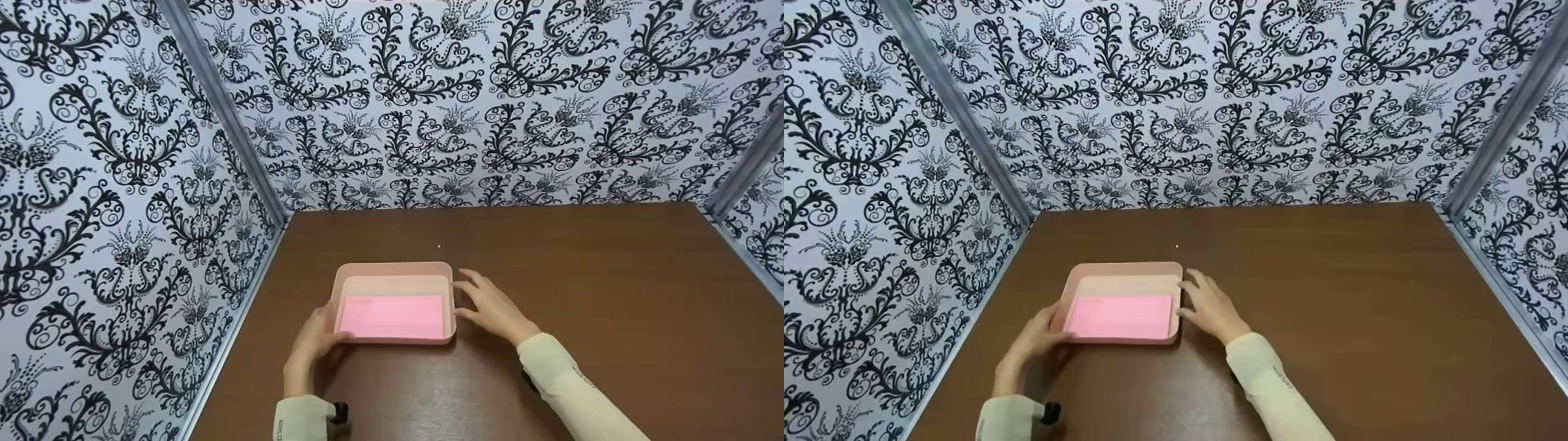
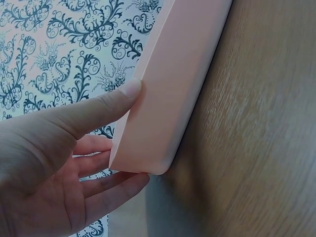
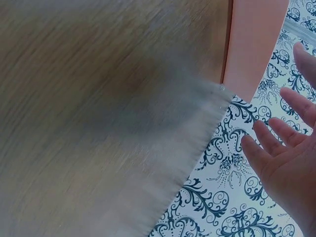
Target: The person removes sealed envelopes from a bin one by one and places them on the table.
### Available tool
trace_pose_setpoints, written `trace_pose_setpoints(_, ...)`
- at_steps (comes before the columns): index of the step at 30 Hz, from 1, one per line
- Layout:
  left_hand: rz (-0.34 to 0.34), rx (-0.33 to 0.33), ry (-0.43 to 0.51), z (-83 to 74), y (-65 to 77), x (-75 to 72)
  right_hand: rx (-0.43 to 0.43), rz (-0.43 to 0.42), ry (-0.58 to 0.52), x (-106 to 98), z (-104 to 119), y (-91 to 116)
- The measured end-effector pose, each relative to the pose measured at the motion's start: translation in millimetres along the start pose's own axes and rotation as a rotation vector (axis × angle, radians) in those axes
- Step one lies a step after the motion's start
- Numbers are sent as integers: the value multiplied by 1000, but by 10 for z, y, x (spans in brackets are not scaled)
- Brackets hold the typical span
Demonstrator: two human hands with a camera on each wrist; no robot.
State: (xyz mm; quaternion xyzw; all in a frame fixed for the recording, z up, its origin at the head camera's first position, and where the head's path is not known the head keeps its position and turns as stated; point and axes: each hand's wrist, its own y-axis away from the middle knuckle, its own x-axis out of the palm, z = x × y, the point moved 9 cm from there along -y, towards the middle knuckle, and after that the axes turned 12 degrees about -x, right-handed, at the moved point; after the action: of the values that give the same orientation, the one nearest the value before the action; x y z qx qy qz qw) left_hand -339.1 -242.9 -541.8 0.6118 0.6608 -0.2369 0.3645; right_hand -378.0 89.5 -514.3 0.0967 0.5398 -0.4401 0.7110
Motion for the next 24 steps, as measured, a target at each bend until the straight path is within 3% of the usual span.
trace_pose_setpoints(7, -15, 38, -31, -37, 22, -20, -1, 14, -3, 42, 24, -29)
trace_pose_setpoints(19, 1, -26, -9, 22, 7, 4, -40, -8, -2, 69, 100, -62)
trace_pose_setpoints(24, 0, -23, -3, 13, 8, 0, -52, -13, 5, 81, 138, -80)
